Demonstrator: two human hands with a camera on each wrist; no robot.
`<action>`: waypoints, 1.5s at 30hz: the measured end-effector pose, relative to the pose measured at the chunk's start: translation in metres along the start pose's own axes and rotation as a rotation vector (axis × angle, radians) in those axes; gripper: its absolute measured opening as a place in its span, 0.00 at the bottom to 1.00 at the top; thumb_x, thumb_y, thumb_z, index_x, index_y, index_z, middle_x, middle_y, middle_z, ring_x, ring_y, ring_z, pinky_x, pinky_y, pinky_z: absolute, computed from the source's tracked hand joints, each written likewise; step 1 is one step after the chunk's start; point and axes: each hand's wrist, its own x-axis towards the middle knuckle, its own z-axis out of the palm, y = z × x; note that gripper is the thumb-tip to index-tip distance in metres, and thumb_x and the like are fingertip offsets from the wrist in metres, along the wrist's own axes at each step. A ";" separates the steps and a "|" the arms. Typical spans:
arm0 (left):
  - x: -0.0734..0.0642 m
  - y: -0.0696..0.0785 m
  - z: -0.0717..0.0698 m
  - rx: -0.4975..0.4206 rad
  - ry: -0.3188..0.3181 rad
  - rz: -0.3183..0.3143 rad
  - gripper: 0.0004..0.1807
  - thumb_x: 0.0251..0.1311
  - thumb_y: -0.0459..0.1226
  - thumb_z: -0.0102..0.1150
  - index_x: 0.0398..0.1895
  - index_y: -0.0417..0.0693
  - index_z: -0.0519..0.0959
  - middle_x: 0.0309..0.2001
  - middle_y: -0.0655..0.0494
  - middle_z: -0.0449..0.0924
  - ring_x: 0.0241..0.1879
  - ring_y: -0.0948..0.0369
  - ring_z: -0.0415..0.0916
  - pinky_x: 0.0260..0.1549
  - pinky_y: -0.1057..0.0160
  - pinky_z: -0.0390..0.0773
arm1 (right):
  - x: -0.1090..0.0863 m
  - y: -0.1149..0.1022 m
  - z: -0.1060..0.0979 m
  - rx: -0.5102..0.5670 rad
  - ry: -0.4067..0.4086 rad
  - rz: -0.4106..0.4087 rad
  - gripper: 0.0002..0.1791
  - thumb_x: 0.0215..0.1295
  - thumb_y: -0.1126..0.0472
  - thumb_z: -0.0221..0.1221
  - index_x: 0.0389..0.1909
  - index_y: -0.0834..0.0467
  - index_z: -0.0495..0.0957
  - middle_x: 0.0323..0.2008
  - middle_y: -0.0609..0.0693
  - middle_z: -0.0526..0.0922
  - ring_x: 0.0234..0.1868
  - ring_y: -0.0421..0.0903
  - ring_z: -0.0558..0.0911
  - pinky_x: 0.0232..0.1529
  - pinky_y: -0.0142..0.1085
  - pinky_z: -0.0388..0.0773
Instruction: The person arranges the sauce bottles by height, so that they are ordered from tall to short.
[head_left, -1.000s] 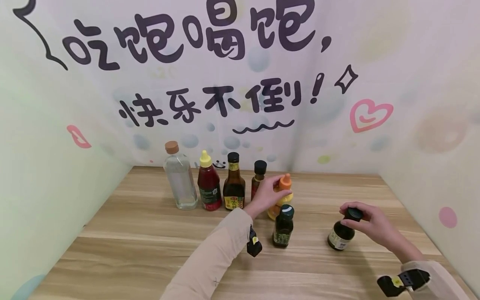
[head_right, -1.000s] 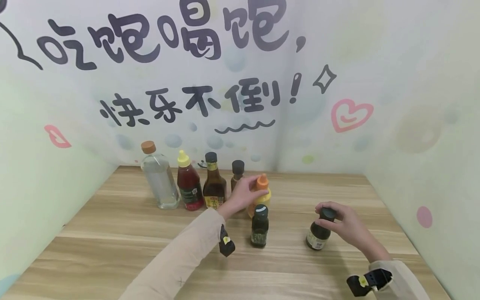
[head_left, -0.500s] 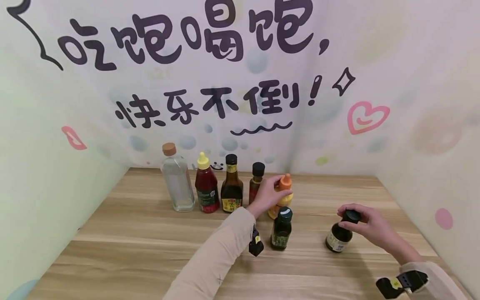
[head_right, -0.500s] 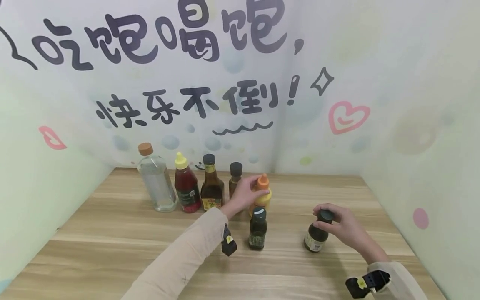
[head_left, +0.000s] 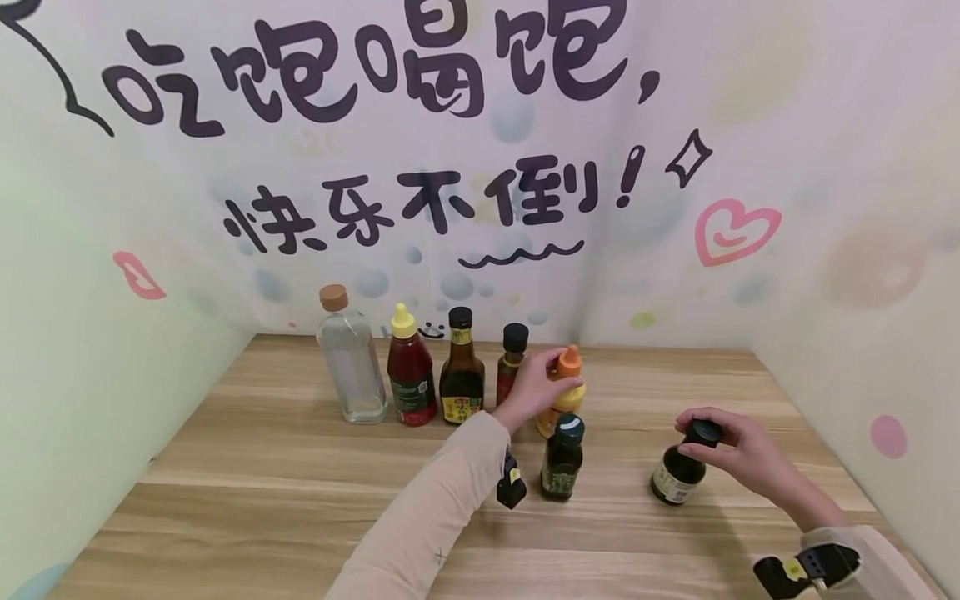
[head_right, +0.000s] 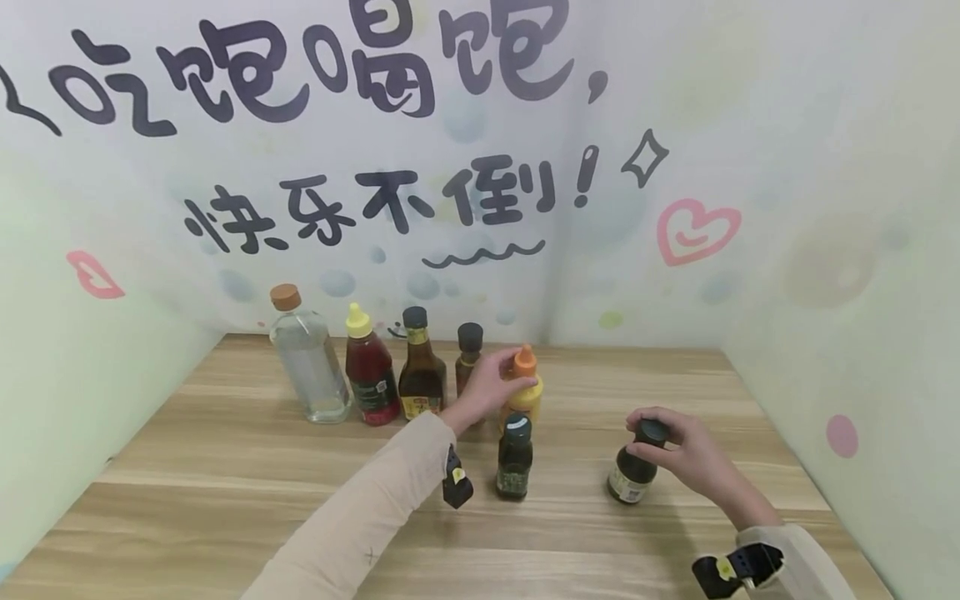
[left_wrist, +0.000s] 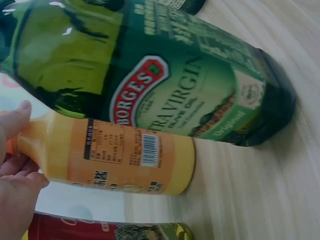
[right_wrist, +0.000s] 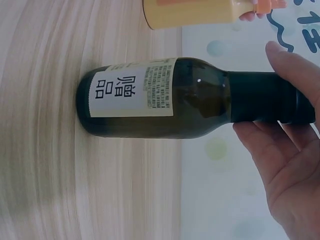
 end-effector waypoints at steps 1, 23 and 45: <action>0.000 0.001 -0.001 -0.002 -0.012 -0.005 0.25 0.49 0.34 0.63 0.53 0.39 0.72 0.46 0.49 0.76 0.43 0.59 0.74 0.42 0.69 0.72 | 0.000 0.000 0.000 -0.002 0.000 -0.001 0.14 0.48 0.73 0.62 0.38 0.65 0.75 0.35 0.37 0.78 0.36 0.30 0.76 0.35 0.21 0.73; -0.011 0.012 -0.012 0.001 -0.092 -0.094 0.29 0.53 0.39 0.60 0.59 0.47 0.65 0.58 0.52 0.66 0.58 0.56 0.62 0.55 0.60 0.63 | -0.002 0.001 -0.001 -0.017 -0.024 0.057 0.13 0.52 0.69 0.61 0.40 0.61 0.75 0.35 0.38 0.78 0.37 0.31 0.76 0.34 0.24 0.74; -0.051 0.034 -0.043 -0.060 -0.181 0.006 0.27 0.53 0.37 0.60 0.57 0.47 0.67 0.56 0.57 0.68 0.55 0.61 0.64 0.54 0.58 0.64 | -0.002 0.002 -0.002 -0.010 -0.016 0.050 0.14 0.51 0.69 0.61 0.41 0.62 0.75 0.36 0.37 0.78 0.38 0.30 0.76 0.36 0.22 0.73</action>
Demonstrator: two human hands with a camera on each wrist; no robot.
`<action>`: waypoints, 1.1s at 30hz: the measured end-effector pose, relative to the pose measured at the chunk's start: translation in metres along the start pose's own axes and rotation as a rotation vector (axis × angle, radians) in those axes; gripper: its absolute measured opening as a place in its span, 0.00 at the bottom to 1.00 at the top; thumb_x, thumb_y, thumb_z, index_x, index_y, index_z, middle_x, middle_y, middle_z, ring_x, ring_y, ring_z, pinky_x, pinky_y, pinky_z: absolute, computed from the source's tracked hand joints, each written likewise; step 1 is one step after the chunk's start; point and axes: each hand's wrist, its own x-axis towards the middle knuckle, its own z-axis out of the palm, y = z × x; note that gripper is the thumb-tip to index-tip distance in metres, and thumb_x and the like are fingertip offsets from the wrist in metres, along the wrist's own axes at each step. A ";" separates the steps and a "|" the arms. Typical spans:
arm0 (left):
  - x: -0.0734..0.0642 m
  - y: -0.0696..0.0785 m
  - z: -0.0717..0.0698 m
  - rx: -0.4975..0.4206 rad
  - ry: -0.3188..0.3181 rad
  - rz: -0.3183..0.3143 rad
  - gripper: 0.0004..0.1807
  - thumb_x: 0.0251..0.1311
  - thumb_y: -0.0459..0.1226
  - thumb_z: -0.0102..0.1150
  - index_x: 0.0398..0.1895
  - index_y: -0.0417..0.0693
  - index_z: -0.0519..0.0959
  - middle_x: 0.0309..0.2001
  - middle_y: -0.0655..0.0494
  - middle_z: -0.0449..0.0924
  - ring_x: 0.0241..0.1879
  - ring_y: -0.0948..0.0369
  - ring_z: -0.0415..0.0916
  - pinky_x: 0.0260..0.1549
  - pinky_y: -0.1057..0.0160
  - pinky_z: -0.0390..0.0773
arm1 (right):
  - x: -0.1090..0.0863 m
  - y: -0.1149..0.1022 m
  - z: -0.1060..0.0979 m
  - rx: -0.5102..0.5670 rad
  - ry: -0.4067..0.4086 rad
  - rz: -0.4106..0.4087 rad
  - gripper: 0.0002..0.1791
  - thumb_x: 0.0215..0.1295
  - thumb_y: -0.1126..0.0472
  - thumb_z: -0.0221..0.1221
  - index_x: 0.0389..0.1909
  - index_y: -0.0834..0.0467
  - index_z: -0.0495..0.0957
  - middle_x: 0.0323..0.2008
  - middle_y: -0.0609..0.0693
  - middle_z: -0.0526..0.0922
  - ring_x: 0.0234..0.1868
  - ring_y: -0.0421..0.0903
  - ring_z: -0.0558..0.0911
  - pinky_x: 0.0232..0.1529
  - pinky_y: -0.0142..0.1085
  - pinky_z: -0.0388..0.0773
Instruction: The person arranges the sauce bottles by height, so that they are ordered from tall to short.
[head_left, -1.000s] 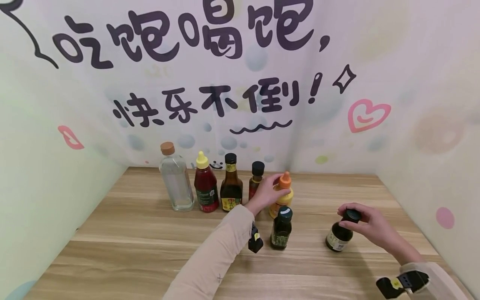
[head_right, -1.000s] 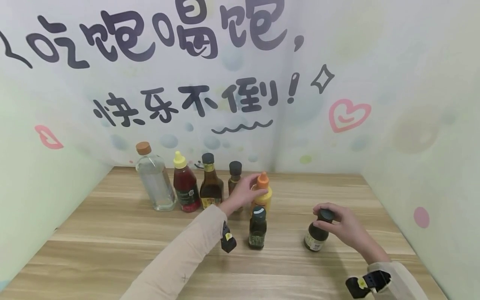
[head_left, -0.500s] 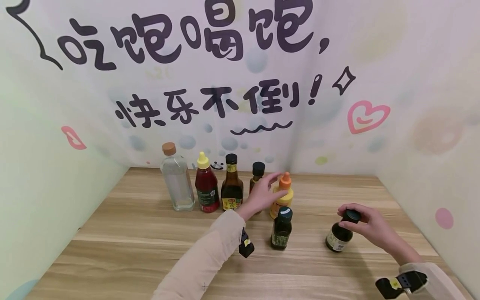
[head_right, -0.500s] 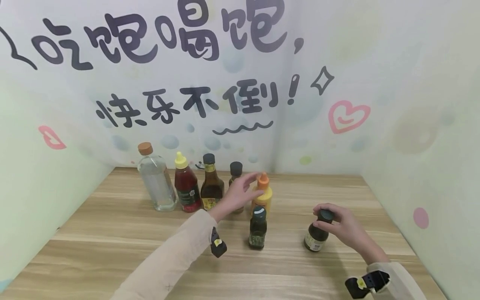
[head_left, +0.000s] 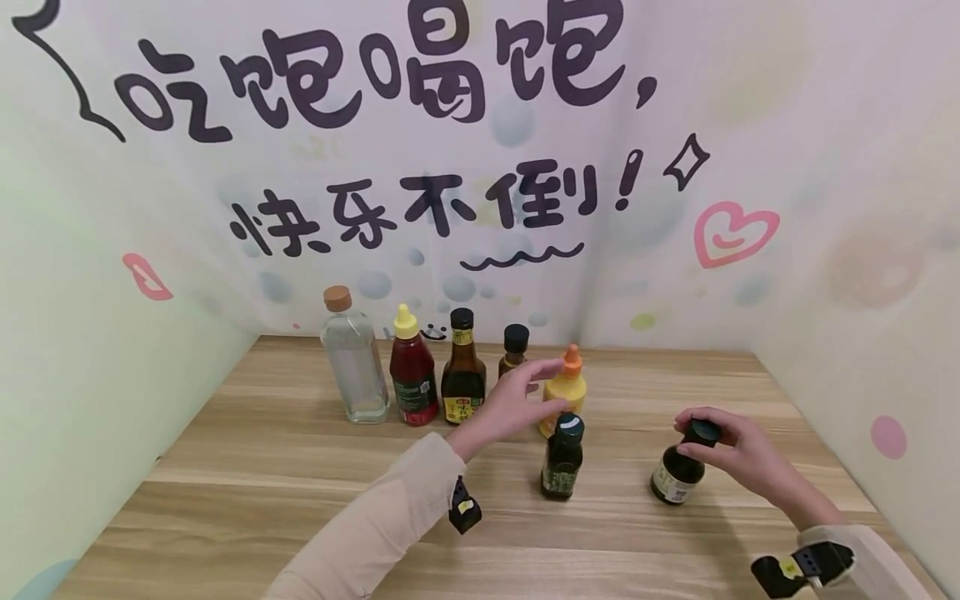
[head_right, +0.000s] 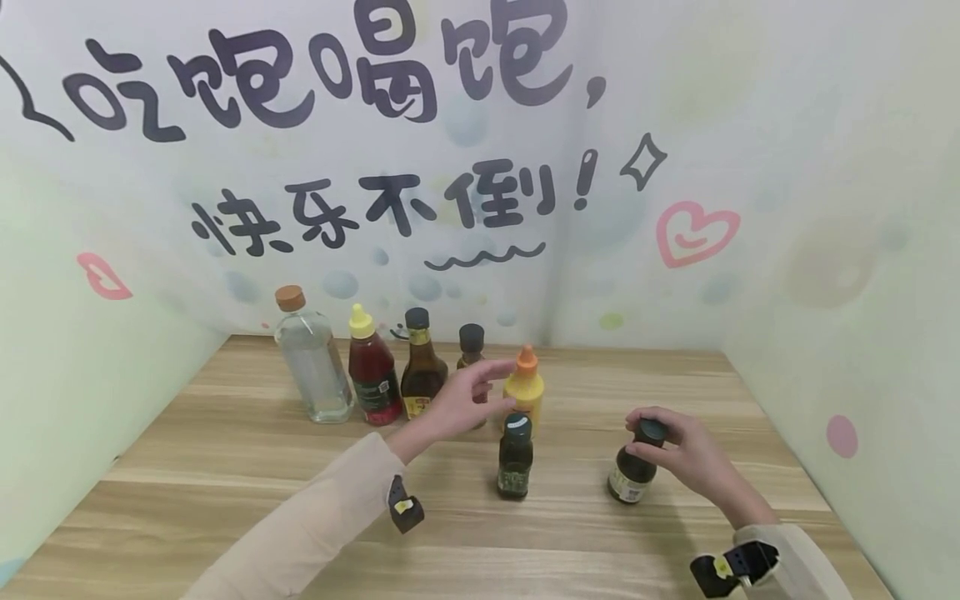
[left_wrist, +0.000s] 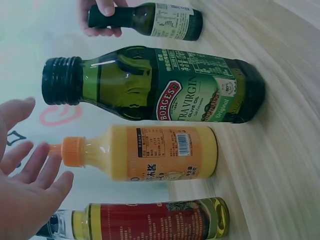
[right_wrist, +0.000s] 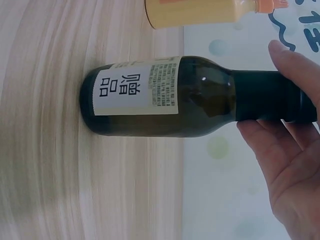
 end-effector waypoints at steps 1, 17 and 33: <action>-0.002 0.001 0.000 0.009 -0.019 0.002 0.26 0.53 0.38 0.60 0.57 0.46 0.68 0.56 0.57 0.68 0.55 0.61 0.65 0.54 0.58 0.64 | 0.000 0.000 0.000 -0.001 -0.001 0.001 0.14 0.51 0.69 0.61 0.41 0.62 0.75 0.36 0.37 0.78 0.38 0.30 0.76 0.36 0.22 0.73; -0.017 -0.001 0.002 -0.030 -0.216 0.071 0.23 0.56 0.38 0.57 0.55 0.44 0.70 0.52 0.54 0.72 0.52 0.62 0.68 0.54 0.59 0.65 | 0.000 -0.001 0.000 0.007 -0.004 0.003 0.14 0.52 0.69 0.61 0.41 0.63 0.75 0.37 0.36 0.77 0.39 0.29 0.75 0.36 0.23 0.73; -0.022 -0.012 0.017 -0.019 -0.220 0.041 0.24 0.52 0.37 0.61 0.54 0.48 0.71 0.49 0.58 0.73 0.43 0.65 0.70 0.42 0.67 0.72 | -0.001 -0.004 0.002 0.008 0.003 0.001 0.15 0.51 0.70 0.61 0.42 0.63 0.74 0.37 0.35 0.77 0.38 0.29 0.75 0.34 0.23 0.74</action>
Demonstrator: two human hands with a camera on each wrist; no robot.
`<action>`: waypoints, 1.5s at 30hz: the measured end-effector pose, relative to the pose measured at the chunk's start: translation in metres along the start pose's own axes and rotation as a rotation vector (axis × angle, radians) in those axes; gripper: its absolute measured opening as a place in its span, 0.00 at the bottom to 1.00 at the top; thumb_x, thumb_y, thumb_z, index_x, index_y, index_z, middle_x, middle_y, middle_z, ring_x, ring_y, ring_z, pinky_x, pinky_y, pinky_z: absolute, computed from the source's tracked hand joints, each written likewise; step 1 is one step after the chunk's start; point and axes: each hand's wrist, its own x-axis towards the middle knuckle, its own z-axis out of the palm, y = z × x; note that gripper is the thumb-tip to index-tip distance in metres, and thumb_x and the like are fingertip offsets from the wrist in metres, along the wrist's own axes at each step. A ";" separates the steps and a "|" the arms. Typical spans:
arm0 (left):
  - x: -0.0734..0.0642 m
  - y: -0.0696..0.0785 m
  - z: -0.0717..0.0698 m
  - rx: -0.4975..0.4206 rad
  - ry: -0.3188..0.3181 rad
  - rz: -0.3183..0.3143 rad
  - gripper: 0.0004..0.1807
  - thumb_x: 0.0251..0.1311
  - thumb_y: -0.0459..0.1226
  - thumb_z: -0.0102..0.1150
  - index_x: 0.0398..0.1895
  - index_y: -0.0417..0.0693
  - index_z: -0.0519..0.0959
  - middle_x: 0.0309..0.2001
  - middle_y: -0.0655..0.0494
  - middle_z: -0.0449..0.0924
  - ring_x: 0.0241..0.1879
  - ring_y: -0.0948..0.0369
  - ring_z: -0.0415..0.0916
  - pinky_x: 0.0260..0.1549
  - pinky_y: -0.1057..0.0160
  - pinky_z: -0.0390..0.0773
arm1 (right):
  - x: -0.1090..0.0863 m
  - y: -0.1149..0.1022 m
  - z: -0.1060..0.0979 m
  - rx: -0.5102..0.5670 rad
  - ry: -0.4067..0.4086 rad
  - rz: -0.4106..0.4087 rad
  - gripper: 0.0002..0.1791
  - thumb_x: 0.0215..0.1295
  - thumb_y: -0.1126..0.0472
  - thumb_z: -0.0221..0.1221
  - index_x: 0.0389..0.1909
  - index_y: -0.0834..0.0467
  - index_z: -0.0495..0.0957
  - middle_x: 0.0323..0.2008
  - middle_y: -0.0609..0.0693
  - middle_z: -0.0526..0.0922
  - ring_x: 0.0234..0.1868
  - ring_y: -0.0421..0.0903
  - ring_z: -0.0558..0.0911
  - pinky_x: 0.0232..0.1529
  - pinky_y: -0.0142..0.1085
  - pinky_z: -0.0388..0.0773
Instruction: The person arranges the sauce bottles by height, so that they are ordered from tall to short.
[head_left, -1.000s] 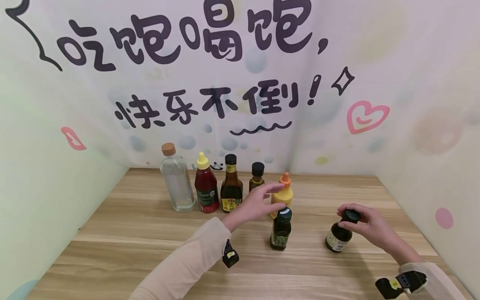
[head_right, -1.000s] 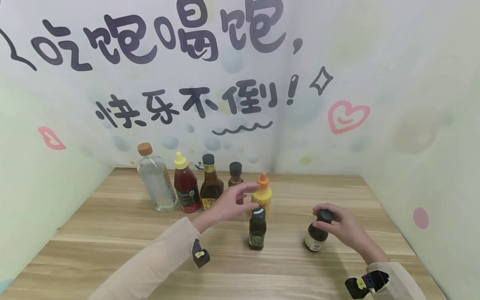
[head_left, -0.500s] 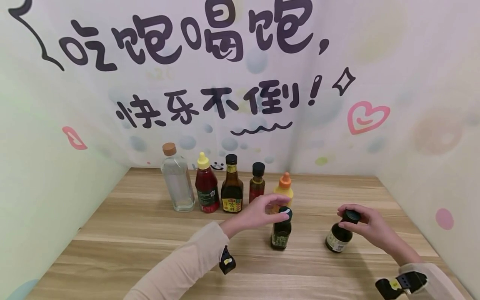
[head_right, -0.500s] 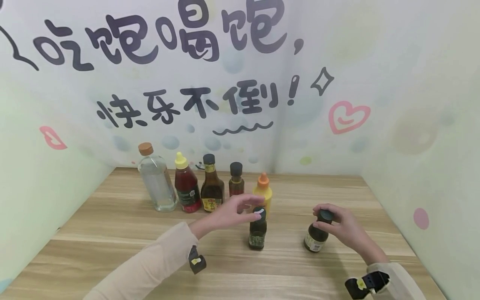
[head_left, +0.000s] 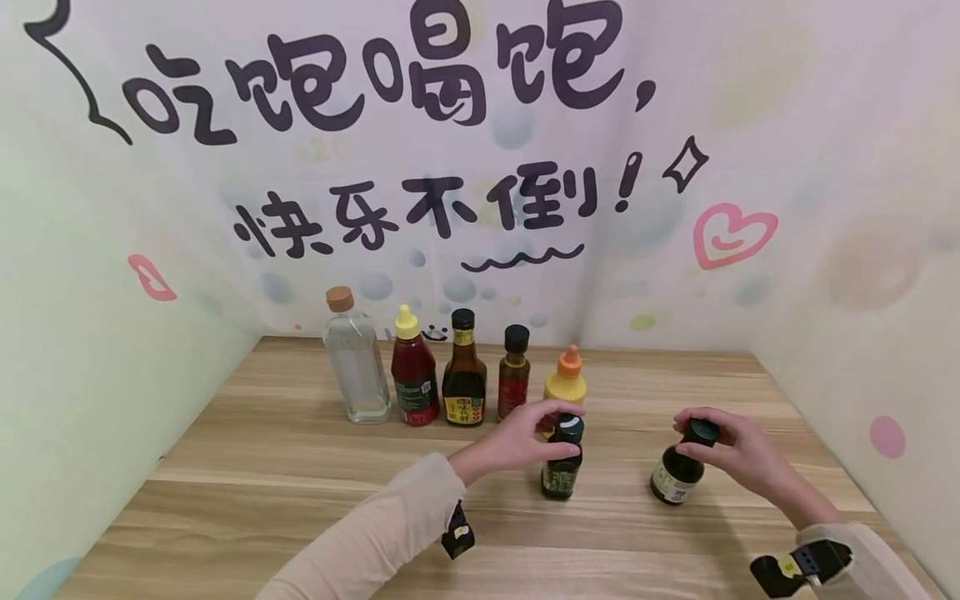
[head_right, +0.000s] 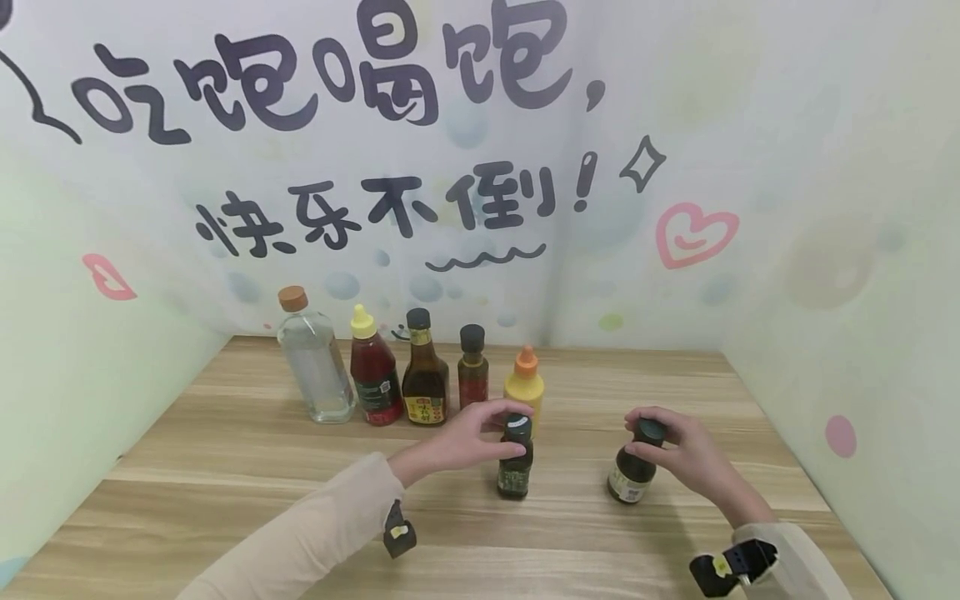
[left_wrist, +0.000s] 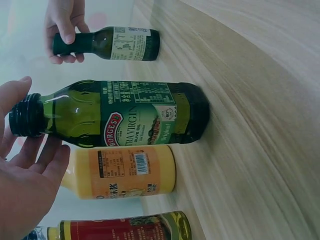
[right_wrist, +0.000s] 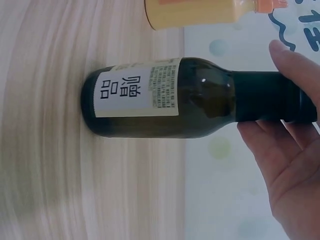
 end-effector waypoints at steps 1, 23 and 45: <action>0.000 -0.001 0.001 -0.002 0.003 0.004 0.23 0.52 0.37 0.61 0.54 0.48 0.71 0.49 0.58 0.73 0.43 0.65 0.70 0.42 0.67 0.72 | 0.000 0.000 0.000 -0.002 0.004 0.000 0.15 0.51 0.70 0.62 0.42 0.63 0.75 0.36 0.35 0.77 0.38 0.29 0.75 0.34 0.23 0.74; 0.000 -0.008 0.006 -0.005 0.026 -0.019 0.23 0.53 0.37 0.60 0.53 0.46 0.70 0.47 0.58 0.74 0.46 0.64 0.70 0.44 0.65 0.71 | 0.003 -0.004 -0.007 0.085 -0.109 0.024 0.17 0.56 0.69 0.58 0.47 0.65 0.72 0.40 0.32 0.77 0.42 0.30 0.76 0.35 0.25 0.75; 0.003 -0.016 0.007 -0.021 0.093 0.006 0.21 0.47 0.38 0.65 0.48 0.48 0.76 0.44 0.59 0.77 0.44 0.67 0.72 0.45 0.62 0.72 | -0.003 0.001 -0.005 0.167 -0.052 0.076 0.17 0.57 0.68 0.57 0.47 0.70 0.69 0.39 0.35 0.77 0.39 0.33 0.77 0.35 0.27 0.76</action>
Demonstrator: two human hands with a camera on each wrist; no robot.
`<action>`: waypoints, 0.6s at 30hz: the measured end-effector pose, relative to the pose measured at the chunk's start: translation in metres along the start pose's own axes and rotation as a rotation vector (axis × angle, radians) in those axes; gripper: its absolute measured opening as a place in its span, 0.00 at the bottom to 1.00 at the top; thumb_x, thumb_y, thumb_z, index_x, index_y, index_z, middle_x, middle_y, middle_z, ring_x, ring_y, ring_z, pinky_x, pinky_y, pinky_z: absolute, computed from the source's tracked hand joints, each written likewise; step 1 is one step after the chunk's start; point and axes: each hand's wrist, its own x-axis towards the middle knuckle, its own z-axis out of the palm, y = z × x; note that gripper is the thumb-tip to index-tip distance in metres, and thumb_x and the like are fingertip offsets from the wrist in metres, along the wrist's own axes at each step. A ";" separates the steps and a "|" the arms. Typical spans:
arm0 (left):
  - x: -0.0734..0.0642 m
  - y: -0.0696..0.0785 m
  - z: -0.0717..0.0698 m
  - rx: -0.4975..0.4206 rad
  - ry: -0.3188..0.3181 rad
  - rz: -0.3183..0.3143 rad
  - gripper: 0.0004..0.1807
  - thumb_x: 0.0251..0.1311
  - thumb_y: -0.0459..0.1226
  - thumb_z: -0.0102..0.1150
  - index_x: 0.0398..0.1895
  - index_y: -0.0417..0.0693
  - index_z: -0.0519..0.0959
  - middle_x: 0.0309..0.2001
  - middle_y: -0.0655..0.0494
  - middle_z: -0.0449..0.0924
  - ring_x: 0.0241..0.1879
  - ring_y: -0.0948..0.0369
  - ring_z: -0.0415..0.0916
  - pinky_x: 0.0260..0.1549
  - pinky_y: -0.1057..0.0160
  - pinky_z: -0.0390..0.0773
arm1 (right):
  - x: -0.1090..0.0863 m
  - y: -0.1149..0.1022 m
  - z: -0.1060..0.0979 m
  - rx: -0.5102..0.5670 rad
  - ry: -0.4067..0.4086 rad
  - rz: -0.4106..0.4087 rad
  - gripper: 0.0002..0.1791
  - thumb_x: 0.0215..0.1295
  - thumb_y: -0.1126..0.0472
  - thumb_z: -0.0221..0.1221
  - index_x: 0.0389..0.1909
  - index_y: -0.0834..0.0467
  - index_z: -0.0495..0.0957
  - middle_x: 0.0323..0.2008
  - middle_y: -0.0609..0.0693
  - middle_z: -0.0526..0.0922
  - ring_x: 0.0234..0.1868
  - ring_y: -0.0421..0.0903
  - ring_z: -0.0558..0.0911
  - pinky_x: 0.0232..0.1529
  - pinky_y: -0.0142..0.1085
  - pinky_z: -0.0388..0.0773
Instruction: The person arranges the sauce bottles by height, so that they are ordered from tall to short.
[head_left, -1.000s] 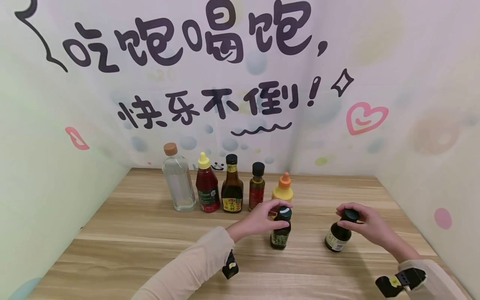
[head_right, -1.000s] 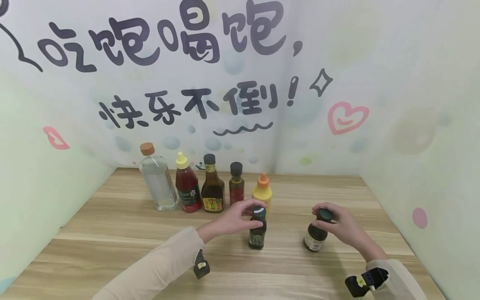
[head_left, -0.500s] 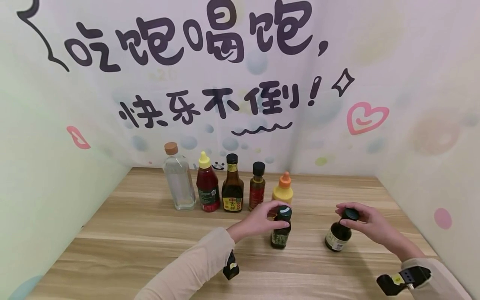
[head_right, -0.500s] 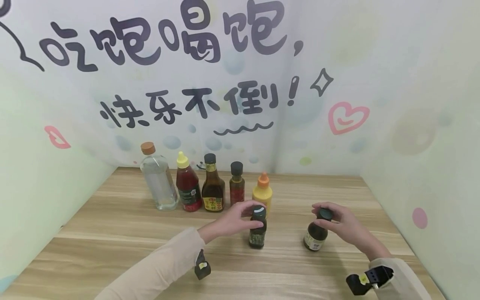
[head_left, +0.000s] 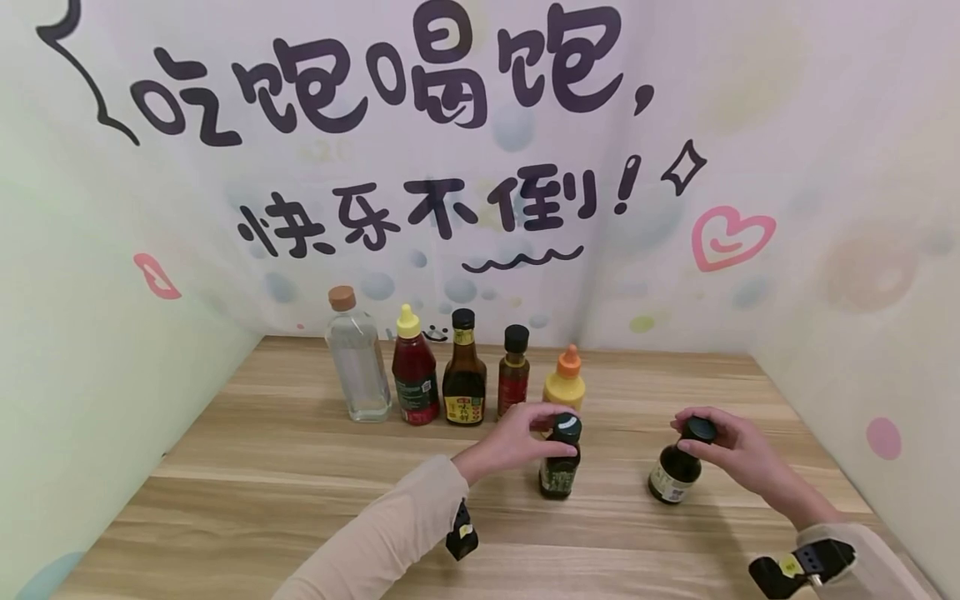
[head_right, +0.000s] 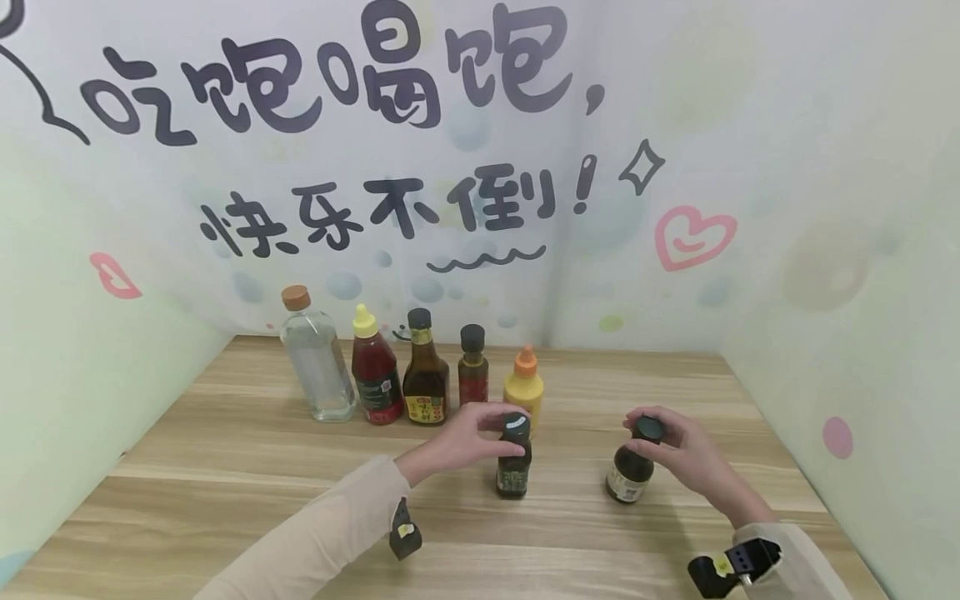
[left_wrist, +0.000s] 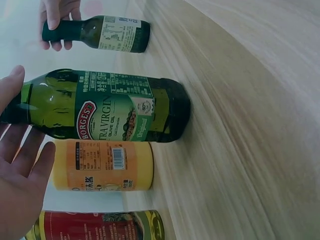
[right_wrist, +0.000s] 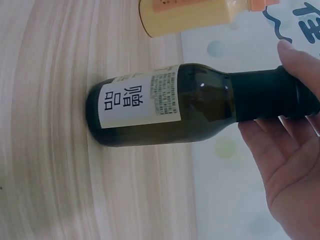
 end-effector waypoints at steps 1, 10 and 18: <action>0.000 0.001 0.000 0.001 0.002 -0.001 0.21 0.46 0.38 0.66 0.48 0.48 0.77 0.44 0.59 0.77 0.43 0.67 0.72 0.45 0.61 0.72 | 0.000 0.001 0.000 0.010 -0.001 -0.004 0.17 0.57 0.68 0.57 0.47 0.71 0.68 0.39 0.35 0.77 0.40 0.33 0.77 0.35 0.27 0.76; 0.000 0.004 0.006 0.035 0.037 0.032 0.23 0.44 0.38 0.67 0.47 0.46 0.77 0.41 0.57 0.79 0.37 0.68 0.75 0.36 0.70 0.74 | -0.001 0.002 0.001 0.046 0.000 -0.011 0.16 0.57 0.70 0.56 0.48 0.67 0.69 0.40 0.35 0.78 0.40 0.32 0.77 0.36 0.27 0.76; 0.011 0.016 0.005 0.068 0.017 0.033 0.24 0.45 0.39 0.67 0.48 0.44 0.76 0.40 0.58 0.79 0.37 0.70 0.74 0.33 0.73 0.74 | -0.002 0.003 0.001 0.013 0.022 -0.011 0.18 0.57 0.68 0.56 0.49 0.67 0.69 0.40 0.35 0.77 0.41 0.32 0.77 0.35 0.27 0.76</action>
